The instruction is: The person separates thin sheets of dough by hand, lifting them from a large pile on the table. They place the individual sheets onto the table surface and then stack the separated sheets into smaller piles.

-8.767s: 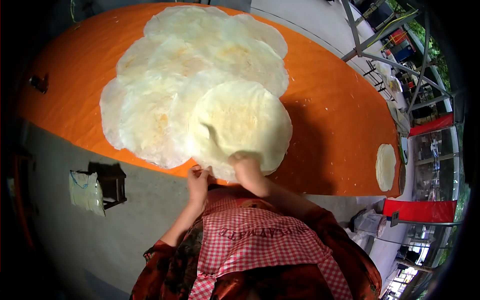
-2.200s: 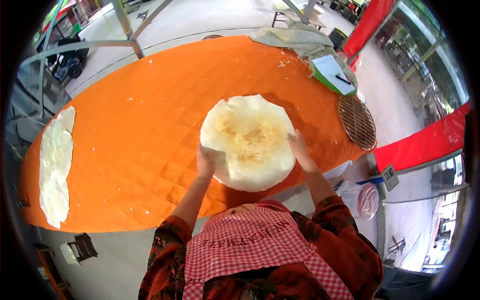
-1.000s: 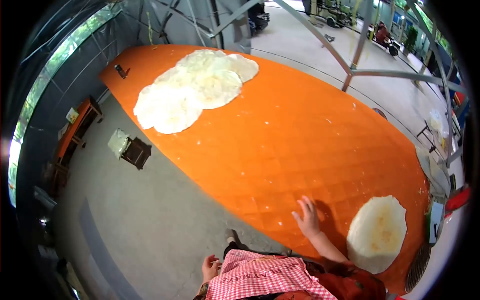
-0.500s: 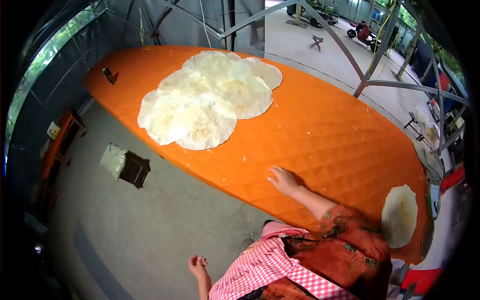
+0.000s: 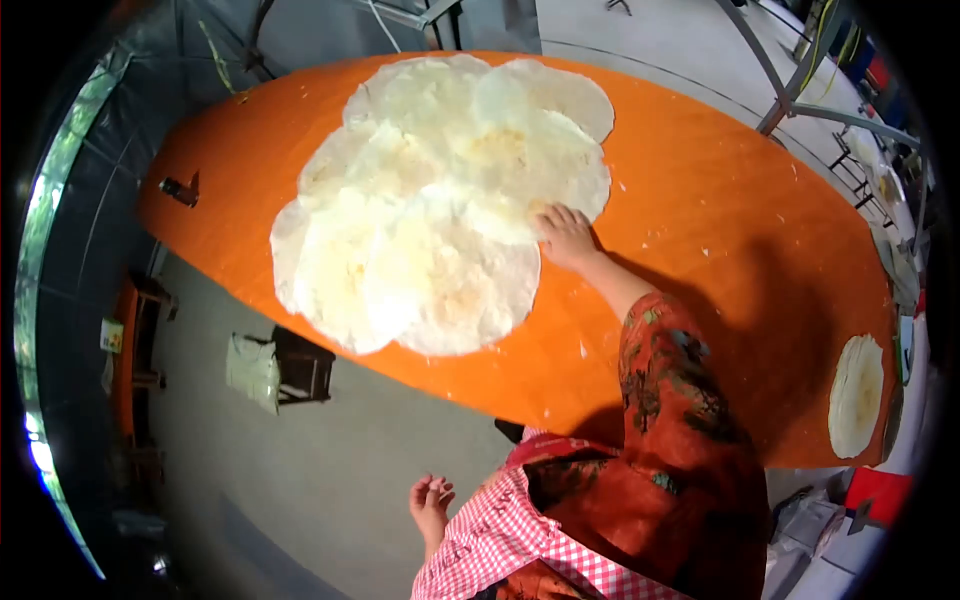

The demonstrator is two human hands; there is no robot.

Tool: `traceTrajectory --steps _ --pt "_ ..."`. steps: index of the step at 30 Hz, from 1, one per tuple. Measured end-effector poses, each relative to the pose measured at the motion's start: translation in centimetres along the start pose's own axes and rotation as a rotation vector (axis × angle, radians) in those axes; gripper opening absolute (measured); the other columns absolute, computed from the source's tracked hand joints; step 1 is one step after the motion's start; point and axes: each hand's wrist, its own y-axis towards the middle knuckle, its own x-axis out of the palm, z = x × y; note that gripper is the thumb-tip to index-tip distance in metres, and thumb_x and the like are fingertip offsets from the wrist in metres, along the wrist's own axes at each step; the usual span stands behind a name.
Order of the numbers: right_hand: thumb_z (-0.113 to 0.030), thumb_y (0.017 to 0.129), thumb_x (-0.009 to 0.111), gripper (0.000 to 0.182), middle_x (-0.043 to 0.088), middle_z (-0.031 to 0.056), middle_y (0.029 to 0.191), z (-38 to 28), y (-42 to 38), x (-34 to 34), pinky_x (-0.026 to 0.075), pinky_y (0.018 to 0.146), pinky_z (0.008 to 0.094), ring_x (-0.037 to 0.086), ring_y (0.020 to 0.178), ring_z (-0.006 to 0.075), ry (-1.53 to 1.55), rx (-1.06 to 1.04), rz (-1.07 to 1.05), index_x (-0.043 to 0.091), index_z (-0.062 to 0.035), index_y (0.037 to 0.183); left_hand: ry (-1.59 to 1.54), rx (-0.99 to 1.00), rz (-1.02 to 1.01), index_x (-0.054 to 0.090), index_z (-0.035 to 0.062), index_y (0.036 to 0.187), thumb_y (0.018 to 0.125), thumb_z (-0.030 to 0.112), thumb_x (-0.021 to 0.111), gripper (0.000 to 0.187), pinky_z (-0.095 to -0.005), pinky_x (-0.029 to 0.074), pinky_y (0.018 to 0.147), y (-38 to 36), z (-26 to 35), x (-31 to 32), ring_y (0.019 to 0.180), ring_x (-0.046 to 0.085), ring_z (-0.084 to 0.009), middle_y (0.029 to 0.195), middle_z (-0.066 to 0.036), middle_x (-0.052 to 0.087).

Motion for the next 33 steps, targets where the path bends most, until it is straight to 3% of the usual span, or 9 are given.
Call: traceTrajectory --steps 4,7,9,11,14,24,25,28,33 --pt "-0.01 0.081 0.057 0.051 0.041 0.0081 0.141 1.5 3.5 -0.6 0.034 0.104 0.0415 0.036 0.134 0.0255 -0.118 -0.115 -0.105 0.047 -0.0104 0.131 -0.008 0.017 -0.109 0.054 0.002 0.111 0.089 0.013 0.063 0.027 -0.0325 0.053 0.074 5.5 4.3 3.3 0.086 0.064 -0.0204 0.098 -0.01 0.064" --pt "-0.006 0.085 0.053 0.037 0.058 0.014 0.124 5.1 7.4 1.5 0.042 0.097 0.0384 0.052 0.119 0.0302 0.538 0.146 -0.065 0.059 -0.0074 0.122 -0.001 -0.006 -0.259 0.051 0.0004 0.119 0.09 0.014 0.06 0.034 -0.034 0.051 0.08 9.6 7.1 7.1 0.093 0.063 -0.0216 0.105 -0.011 0.063" --pt "-0.001 0.084 0.049 0.036 0.065 0.0158 0.111 5.5 11.0 -3.6 0.051 0.081 0.0403 0.062 0.099 0.0336 0.33 0.032 0.036 0.064 -0.0058 0.115 0.02 0.008 -0.297 0.049 0.0005 0.123 0.089 0.012 0.06 0.037 -0.0342 0.049 0.084 10.9 10.1 10.6 0.099 0.061 -0.0222 0.11 -0.01 0.061" --pt "0.0 0.083 0.049 0.032 0.066 0.0161 0.107 1.6 13.4 -12.5 0.05 0.083 0.0417 0.062 0.099 0.0337 0.189 0.019 0.073 0.065 -0.0044 0.111 -0.037 -0.015 -0.348 0.046 -0.0015 0.125 0.09 0.007 0.056 0.037 -0.0348 0.049 0.087 13.2 11.7 12.6 0.107 0.059 -0.0231 0.117 -0.009 0.057" --pt "0.0 0.079 0.05 0.035 0.067 0.0148 0.104 -3.8 12.2 -16.8 0.051 0.076 0.0433 0.064 0.091 0.0338 0.179 -0.194 0.26 0.066 -0.0073 0.109 -0.071 -0.083 -0.337 0.044 -0.0016 0.124 0.092 0.006 0.053 0.035 -0.0353 0.05 0.086 16.6 12.5 13.9 0.1 0.06 -0.0233 0.117 -0.01 0.056" --pt "-0.013 0.074 0.057 0.034 0.058 0.0102 0.107 -26.6 -1.6 -2.2 0.051 0.068 0.035 0.055 0.098 0.0243 0.004 0.033 -0.039 0.06 -0.0023 0.105 -0.178 -0.368 -0.601 0.048 0.0041 0.098 0.096 0.012 0.049 0.008 -0.0305 0.055 0.067 22.4 12.5 14.0 0.081 0.063 -0.0204 0.104 -0.013 0.064" --pt "-0.014 0.074 0.057 0.034 0.057 0.0105 0.109 -27.5 -1.2 -2.3 0.051 0.069 0.0348 0.055 0.099 0.0244 -0.018 0.048 -0.053 0.06 -0.0024 0.106 -0.128 -0.399 -0.656 0.048 0.004 0.096 0.096 0.012 0.05 0.008 -0.031 0.055 0.068 22.2 14.5 14.3 0.078 0.064 -0.0208 0.089 -0.012 0.064" --pt "-0.018 0.075 0.058 0.037 0.056 0.0113 0.112 -29.8 -0.7 -2.9 0.051 0.072 0.0346 0.054 0.102 0.0248 -0.034 0.067 -0.076 0.06 -0.0022 0.108 0.034 -0.447 -0.624 0.049 0.0027 0.097 0.096 0.01 0.05 0.008 -0.0319 0.055 0.068 23.4 15.2 14.2 0.078 0.064 -0.0215 0.086 -0.012 0.063" --pt "-0.022 0.077 0.064 0.048 0.053 0.0168 0.119 -30.5 -1.0 -1.7 0.048 0.084 0.0395 0.053 0.106 0.0315 0.136 0.02 -0.111 0.053 0.0045 0.115 0.063 -0.528 -0.898 0.048 -0.0032 0.119 0.092 0.008 0.051 0.029 -0.0317 0.05 0.082 26.3 13.7 13.8 0.094 0.059 -0.0222 0.105 -0.013 0.059"
